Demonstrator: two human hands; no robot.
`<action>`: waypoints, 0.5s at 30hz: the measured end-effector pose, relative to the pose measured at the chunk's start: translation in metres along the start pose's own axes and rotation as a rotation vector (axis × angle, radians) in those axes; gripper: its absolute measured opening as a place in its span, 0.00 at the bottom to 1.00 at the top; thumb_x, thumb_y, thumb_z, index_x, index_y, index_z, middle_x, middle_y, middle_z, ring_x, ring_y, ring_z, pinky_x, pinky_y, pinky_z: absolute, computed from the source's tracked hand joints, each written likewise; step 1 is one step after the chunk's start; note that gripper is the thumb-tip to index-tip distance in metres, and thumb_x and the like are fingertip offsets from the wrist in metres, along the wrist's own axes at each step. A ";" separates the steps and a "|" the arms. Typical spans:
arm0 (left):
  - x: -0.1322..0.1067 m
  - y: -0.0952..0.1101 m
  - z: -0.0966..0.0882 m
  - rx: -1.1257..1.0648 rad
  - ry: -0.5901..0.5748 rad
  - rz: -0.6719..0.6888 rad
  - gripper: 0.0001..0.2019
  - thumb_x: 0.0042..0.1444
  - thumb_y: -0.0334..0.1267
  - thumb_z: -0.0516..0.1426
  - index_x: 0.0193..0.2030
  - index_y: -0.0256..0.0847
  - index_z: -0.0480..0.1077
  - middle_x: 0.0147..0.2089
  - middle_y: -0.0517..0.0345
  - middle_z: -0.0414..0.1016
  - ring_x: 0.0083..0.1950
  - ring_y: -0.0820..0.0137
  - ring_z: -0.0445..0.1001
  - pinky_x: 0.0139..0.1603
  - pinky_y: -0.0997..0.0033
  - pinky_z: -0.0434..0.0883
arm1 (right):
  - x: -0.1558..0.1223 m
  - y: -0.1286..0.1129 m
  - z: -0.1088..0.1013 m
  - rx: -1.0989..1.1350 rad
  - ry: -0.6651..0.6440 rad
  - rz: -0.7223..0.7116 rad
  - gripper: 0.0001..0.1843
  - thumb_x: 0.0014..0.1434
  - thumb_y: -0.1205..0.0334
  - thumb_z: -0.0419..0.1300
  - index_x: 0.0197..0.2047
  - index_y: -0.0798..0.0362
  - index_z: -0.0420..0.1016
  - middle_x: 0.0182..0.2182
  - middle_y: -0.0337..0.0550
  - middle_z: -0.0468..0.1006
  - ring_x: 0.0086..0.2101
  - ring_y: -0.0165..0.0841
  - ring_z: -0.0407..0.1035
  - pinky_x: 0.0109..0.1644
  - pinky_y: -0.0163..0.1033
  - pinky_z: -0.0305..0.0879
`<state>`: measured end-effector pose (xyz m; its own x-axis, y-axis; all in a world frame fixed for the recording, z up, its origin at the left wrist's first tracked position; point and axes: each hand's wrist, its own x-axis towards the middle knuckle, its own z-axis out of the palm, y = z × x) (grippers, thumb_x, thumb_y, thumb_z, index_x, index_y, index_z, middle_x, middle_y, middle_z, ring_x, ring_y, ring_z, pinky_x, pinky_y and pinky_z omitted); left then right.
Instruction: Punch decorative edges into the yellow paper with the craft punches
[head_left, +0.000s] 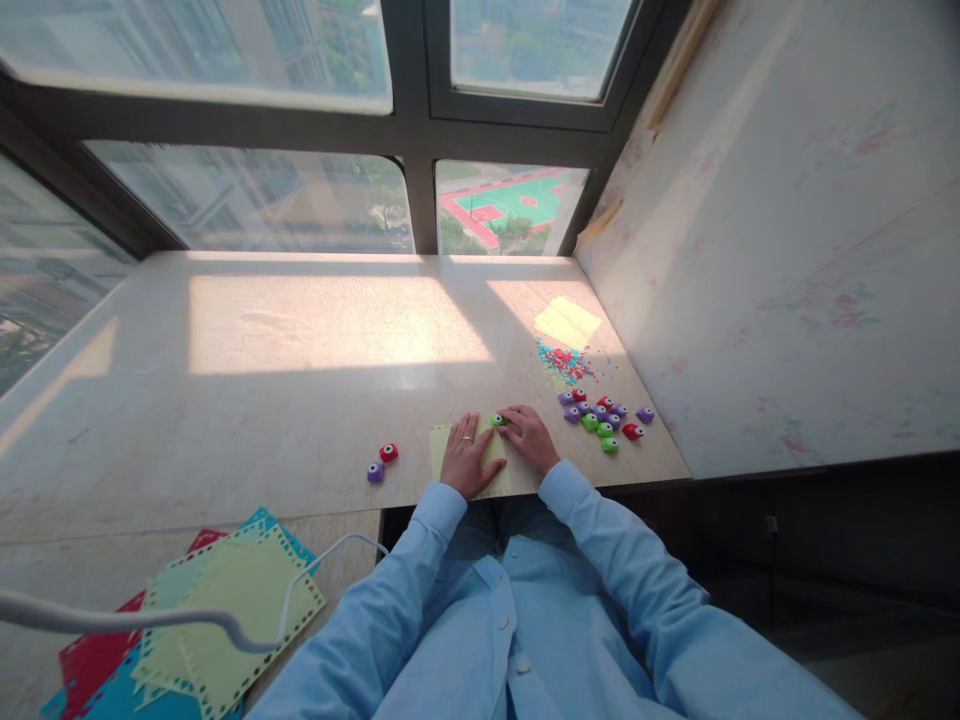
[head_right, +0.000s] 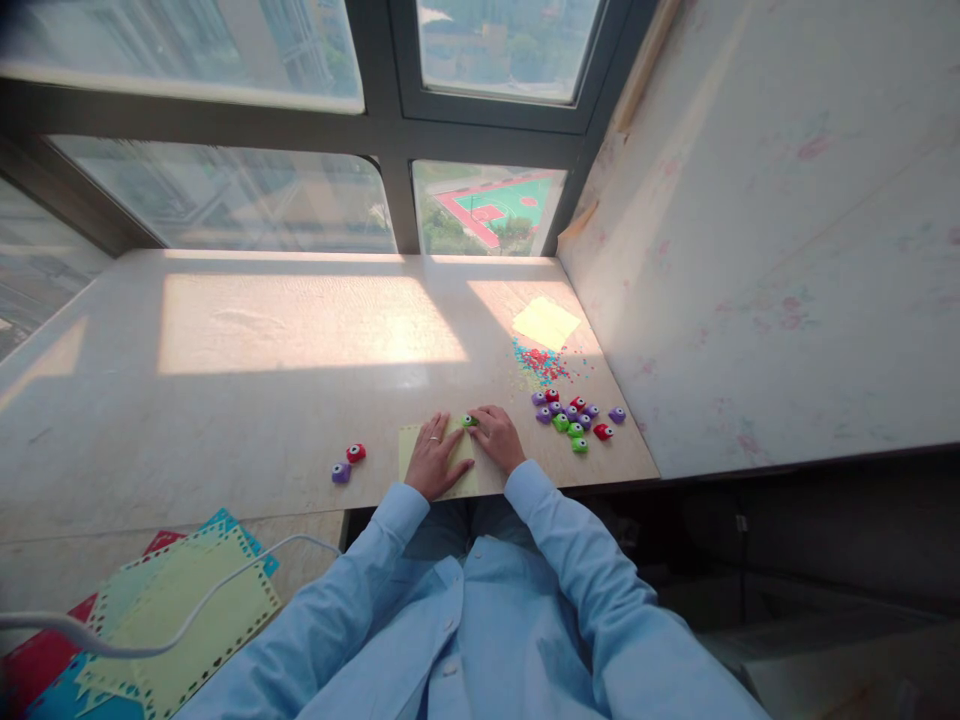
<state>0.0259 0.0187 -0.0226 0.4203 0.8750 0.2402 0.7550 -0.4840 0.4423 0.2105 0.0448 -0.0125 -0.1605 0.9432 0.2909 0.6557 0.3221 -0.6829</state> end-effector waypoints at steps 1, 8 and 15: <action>0.001 0.000 0.001 -0.021 0.012 0.006 0.28 0.54 0.50 0.62 0.60 0.40 0.67 0.71 0.38 0.55 0.73 0.46 0.51 0.69 0.40 0.56 | -0.001 -0.001 0.000 0.003 0.007 0.003 0.13 0.62 0.60 0.59 0.50 0.49 0.78 0.42 0.49 0.77 0.46 0.42 0.70 0.53 0.50 0.67; 0.005 0.002 -0.014 -0.248 0.282 -0.018 0.12 0.61 0.40 0.56 0.49 0.40 0.71 0.63 0.43 0.66 0.67 0.58 0.63 0.64 0.51 0.67 | -0.012 0.005 -0.008 0.046 0.067 0.069 0.16 0.63 0.54 0.59 0.51 0.50 0.76 0.44 0.51 0.76 0.47 0.43 0.70 0.55 0.51 0.67; 0.004 -0.014 -0.036 -0.060 0.293 -0.100 0.11 0.60 0.38 0.56 0.48 0.39 0.73 0.60 0.42 0.70 0.67 0.54 0.63 0.64 0.49 0.66 | -0.014 0.005 -0.016 0.165 0.036 0.100 0.18 0.63 0.51 0.58 0.51 0.50 0.76 0.45 0.51 0.76 0.44 0.41 0.72 0.50 0.49 0.71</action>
<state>-0.0010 0.0286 0.0032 0.1758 0.8868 0.4273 0.7509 -0.4015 0.5244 0.2276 0.0325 -0.0096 -0.0724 0.9687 0.2376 0.5365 0.2386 -0.8094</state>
